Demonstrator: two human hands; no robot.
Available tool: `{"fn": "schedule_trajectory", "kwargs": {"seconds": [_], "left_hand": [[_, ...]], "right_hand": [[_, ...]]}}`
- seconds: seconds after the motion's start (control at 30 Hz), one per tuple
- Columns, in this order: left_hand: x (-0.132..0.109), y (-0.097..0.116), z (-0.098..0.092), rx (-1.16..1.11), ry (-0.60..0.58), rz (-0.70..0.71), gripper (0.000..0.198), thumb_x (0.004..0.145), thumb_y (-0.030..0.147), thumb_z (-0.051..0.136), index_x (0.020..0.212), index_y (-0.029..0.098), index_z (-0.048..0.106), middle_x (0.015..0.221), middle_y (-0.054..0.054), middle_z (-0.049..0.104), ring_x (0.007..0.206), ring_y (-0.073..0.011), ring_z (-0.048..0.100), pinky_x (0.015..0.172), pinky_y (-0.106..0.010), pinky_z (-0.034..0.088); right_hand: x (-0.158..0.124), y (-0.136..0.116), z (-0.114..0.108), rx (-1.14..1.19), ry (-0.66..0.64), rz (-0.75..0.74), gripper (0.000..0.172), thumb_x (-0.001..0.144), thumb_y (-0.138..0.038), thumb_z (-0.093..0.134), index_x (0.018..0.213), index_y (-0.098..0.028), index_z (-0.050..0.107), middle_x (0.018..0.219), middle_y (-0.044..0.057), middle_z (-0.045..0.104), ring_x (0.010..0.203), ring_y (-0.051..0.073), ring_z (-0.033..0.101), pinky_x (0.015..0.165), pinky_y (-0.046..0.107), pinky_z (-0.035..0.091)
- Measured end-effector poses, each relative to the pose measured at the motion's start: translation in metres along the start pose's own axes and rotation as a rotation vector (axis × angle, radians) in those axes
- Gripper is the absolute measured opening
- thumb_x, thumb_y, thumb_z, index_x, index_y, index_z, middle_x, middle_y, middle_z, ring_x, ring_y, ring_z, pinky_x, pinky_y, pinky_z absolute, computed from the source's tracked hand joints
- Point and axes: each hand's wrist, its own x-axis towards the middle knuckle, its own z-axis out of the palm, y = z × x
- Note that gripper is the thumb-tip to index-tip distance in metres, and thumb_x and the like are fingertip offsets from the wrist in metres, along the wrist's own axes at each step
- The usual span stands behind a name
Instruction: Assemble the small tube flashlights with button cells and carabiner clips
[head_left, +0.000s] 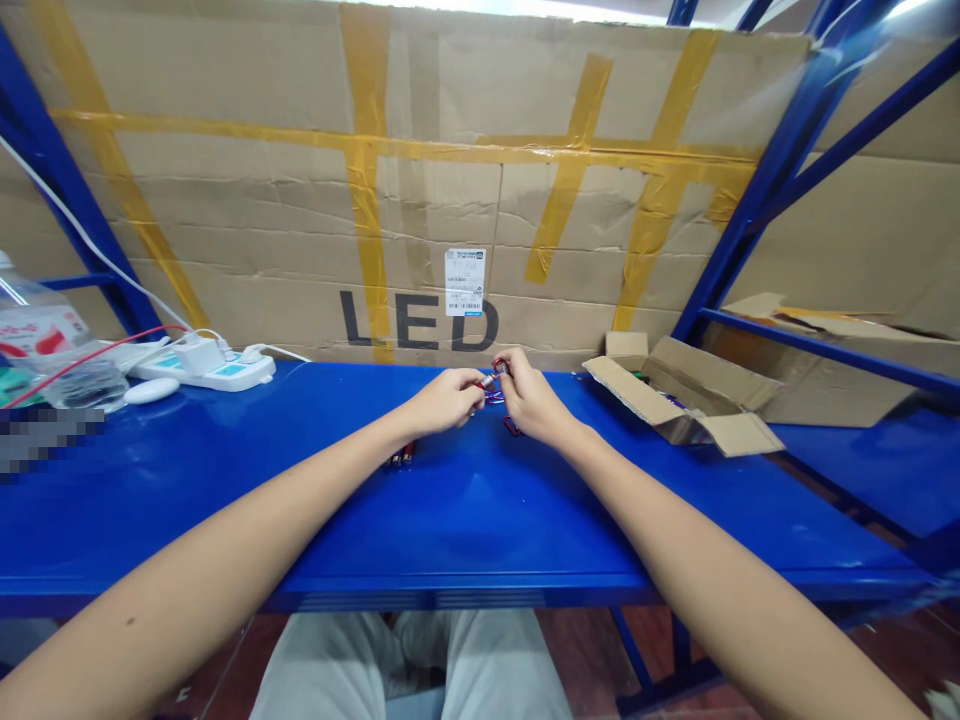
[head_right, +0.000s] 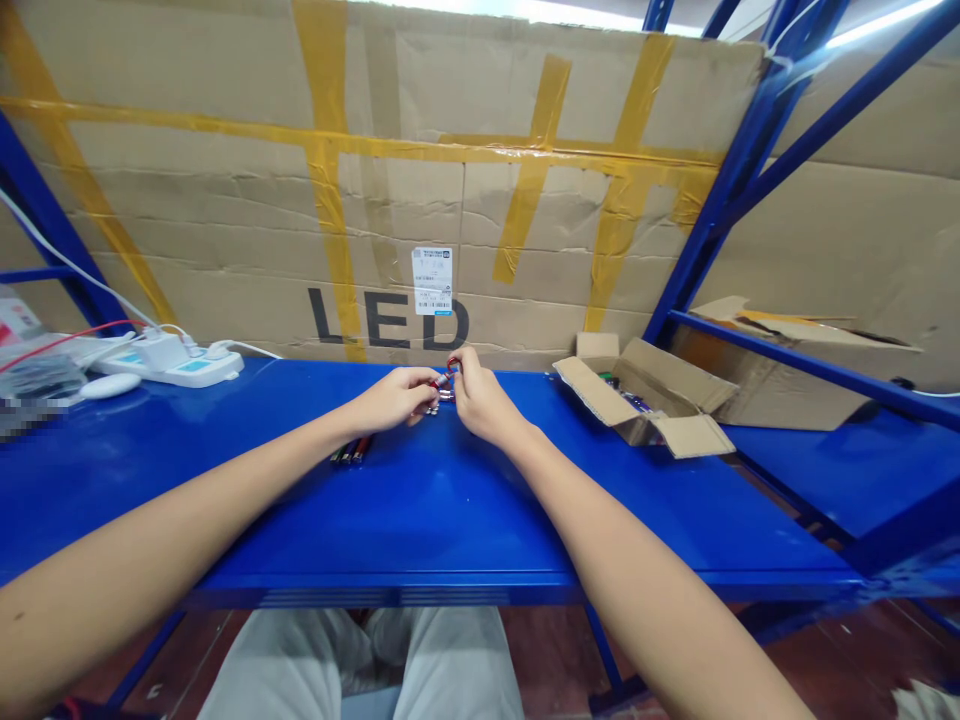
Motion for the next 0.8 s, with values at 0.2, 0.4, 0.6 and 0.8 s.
{"fn": "schedule_trajectory", "kwargs": {"seconds": [0.2, 0.4, 0.6, 0.8], "left_hand": [[-0.001, 0.003, 0.0, -0.065, -0.032, -0.031, 0.021, 0.09, 0.016, 0.042, 0.07, 0.018, 0.047, 0.056, 0.004, 0.042, 0.039, -0.0058, 0.039, 0.042, -0.022, 0.031], [-0.002, 0.007, 0.0, -0.116, -0.056, -0.055, 0.021, 0.088, 0.011, 0.04, 0.07, 0.017, 0.048, 0.059, 0.003, 0.045, 0.042, -0.0054, 0.041, 0.042, -0.022, 0.032], [-0.002, 0.004, -0.004, -0.139, -0.062, -0.048, 0.017, 0.086, 0.011, 0.044, 0.07, 0.017, 0.049, 0.06, 0.003, 0.045, 0.043, -0.0055, 0.041, 0.041, -0.021, 0.032], [-0.002, 0.003, -0.007, -0.224, -0.023, -0.107, 0.008, 0.085, 0.012, 0.05, 0.088, 0.015, 0.057, 0.065, 0.001, 0.052, 0.046, -0.0059, 0.042, 0.04, -0.02, 0.03]], "right_hand": [[-0.001, 0.001, 0.001, 0.021, -0.048, -0.006, 0.018, 0.095, -0.024, 0.033, 0.109, -0.02, 0.043, 0.087, 0.007, 0.062, 0.076, 0.019, 0.058, 0.07, 0.032, 0.043], [0.0, 0.0, 0.001, 0.033, -0.06, 0.021, 0.019, 0.095, -0.024, 0.033, 0.11, -0.019, 0.044, 0.088, 0.007, 0.063, 0.077, 0.019, 0.057, 0.071, 0.032, 0.042], [-0.001, -0.002, -0.008, -0.018, -0.141, 0.045, 0.019, 0.092, -0.022, 0.038, 0.108, -0.02, 0.047, 0.087, 0.005, 0.063, 0.073, 0.018, 0.057, 0.068, 0.03, 0.041], [-0.003, -0.005, -0.02, -0.127, -0.274, 0.043, 0.01, 0.088, -0.023, 0.046, 0.096, -0.02, 0.052, 0.07, 0.0, 0.059, 0.059, 0.014, 0.05, 0.056, 0.026, 0.032]]}}
